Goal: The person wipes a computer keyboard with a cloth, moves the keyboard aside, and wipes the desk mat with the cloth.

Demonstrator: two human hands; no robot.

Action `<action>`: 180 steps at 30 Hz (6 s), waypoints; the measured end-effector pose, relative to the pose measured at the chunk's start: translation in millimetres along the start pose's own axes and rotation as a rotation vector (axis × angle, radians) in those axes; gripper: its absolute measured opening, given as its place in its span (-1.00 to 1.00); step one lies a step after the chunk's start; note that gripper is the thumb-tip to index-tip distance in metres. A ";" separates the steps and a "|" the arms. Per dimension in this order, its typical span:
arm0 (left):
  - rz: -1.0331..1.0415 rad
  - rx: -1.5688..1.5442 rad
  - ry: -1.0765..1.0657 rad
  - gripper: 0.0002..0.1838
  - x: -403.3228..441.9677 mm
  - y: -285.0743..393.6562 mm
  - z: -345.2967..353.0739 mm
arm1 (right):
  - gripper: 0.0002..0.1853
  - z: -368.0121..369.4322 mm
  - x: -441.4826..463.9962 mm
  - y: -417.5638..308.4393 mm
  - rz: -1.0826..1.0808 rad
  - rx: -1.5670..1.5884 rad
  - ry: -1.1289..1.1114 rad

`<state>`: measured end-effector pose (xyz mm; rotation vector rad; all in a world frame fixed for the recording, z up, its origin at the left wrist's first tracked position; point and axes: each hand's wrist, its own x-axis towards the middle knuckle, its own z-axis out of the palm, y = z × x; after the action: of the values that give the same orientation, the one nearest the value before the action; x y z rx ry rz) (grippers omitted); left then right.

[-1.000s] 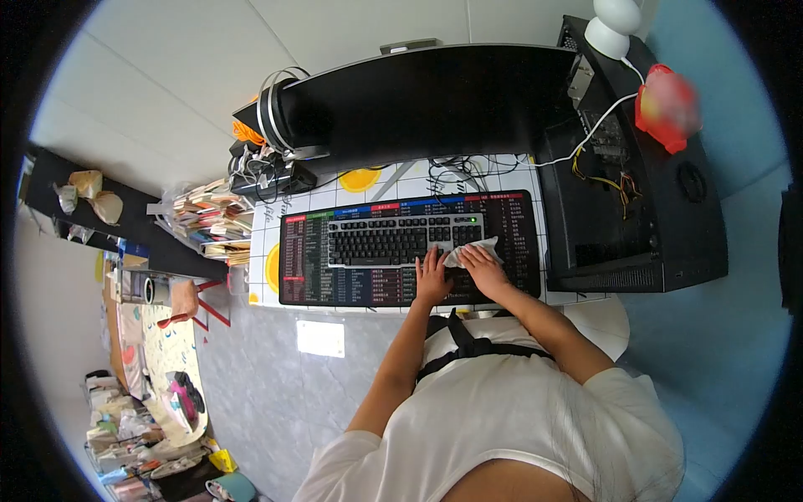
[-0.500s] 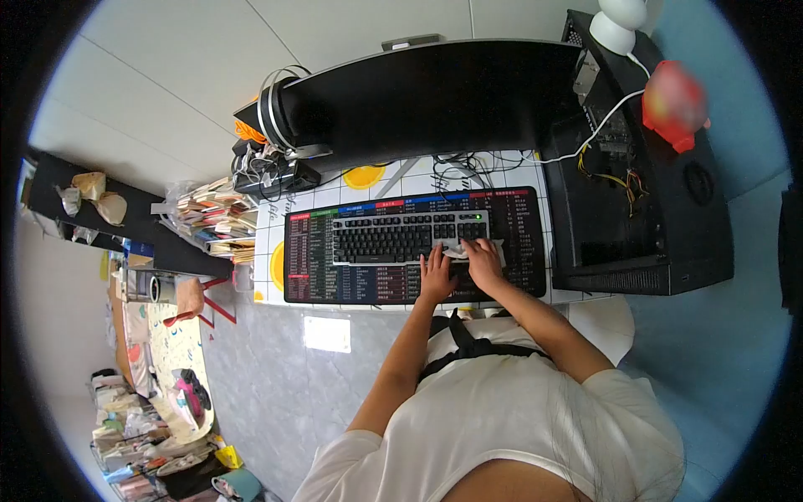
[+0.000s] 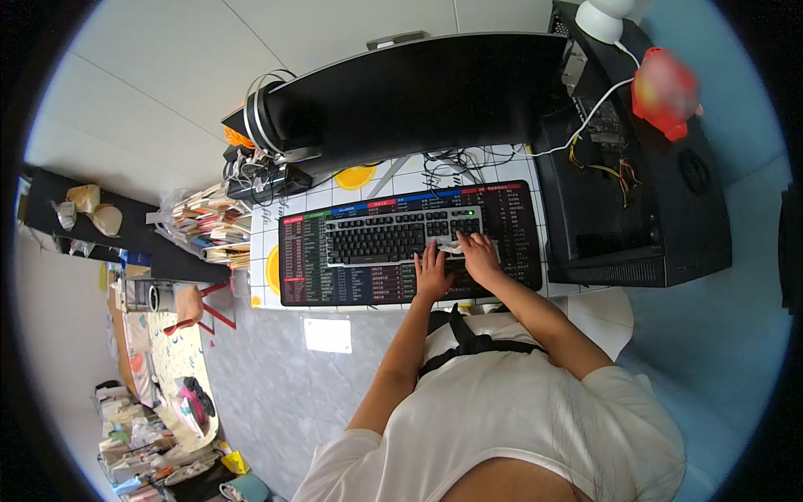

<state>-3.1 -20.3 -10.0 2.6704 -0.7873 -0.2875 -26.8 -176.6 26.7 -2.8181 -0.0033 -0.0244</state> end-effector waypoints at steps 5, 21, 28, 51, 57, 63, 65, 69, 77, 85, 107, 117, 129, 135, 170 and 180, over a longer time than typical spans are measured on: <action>-0.007 0.013 0.035 -0.29 -1.5 3.9 0.1 | -0.48 1.4 -0.5 2.8 -0.037 0.037 0.094; 0.005 -0.008 0.052 -0.32 -1.0 -0.2 -0.9 | -0.57 5.3 -5.5 -1.1 0.017 -0.071 0.077; -0.018 -0.038 -0.005 -0.34 -0.3 1.8 -3.9 | -0.62 5.7 -22.3 4.9 -0.192 -0.199 0.079; -0.033 -0.042 0.016 -0.26 -0.3 1.9 -1.5 | -0.61 7.8 -22.7 -6.0 0.083 0.263 0.195; -0.003 -0.062 0.069 -0.24 0.0 6.0 -4.3 | -0.67 21.3 -14.5 -15.8 0.341 0.433 0.234; -0.002 -0.059 0.064 -0.25 -3.2 5.6 -2.1 | -0.68 28.0 -13.6 -18.8 0.400 0.478 0.211; -0.027 -0.058 0.031 -0.26 -0.5 6.5 -4.3 | -0.68 27.5 -11.7 -20.0 0.398 0.464 0.188; -0.032 -0.049 0.073 -0.23 -0.9 6.4 -1.5 | -0.68 25.3 -12.2 -19.7 0.460 0.494 0.187; -0.039 -0.079 -0.015 -0.23 -1.7 8.2 -10.4 | -0.61 -13.1 -11.9 -14.8 0.185 0.423 0.368; -0.019 -0.023 0.005 -0.28 -0.6 2.3 -3.1 | -0.56 22.0 -13.9 4.8 -0.151 -0.196 0.050; -0.035 -0.041 -0.030 -0.22 -2.0 4.1 -7.5 | -0.57 4.5 21.2 14.5 -0.498 -0.406 0.017; -0.025 -0.063 -0.027 -0.17 -3.5 2.2 -7.3 | -0.49 -3.2 25.8 13.6 -0.589 -0.478 -0.085; -0.028 -0.076 -0.016 -0.22 -1.2 4.8 -7.4 | -0.50 -17.1 27.8 4.2 -0.397 -0.227 -0.030; -0.029 -0.026 -0.003 -0.21 -1.7 7.0 -3.4 | -0.58 -4.2 13.2 3.6 -0.215 -0.072 0.097; -0.035 -0.078 -0.066 -0.23 1.2 2.0 -8.8 | -0.45 32.3 -22.1 2.8 -0.216 -0.289 -0.029; 0.010 -0.085 0.005 -0.27 -2.2 -1.3 -5.5 | -0.34 13.2 -29.3 -1.0 -0.208 -0.179 -0.198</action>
<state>-2.7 -16.6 -5.2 2.5861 -0.7696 -0.3047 -55.8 -171.4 14.0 -2.9723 -0.3568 0.2160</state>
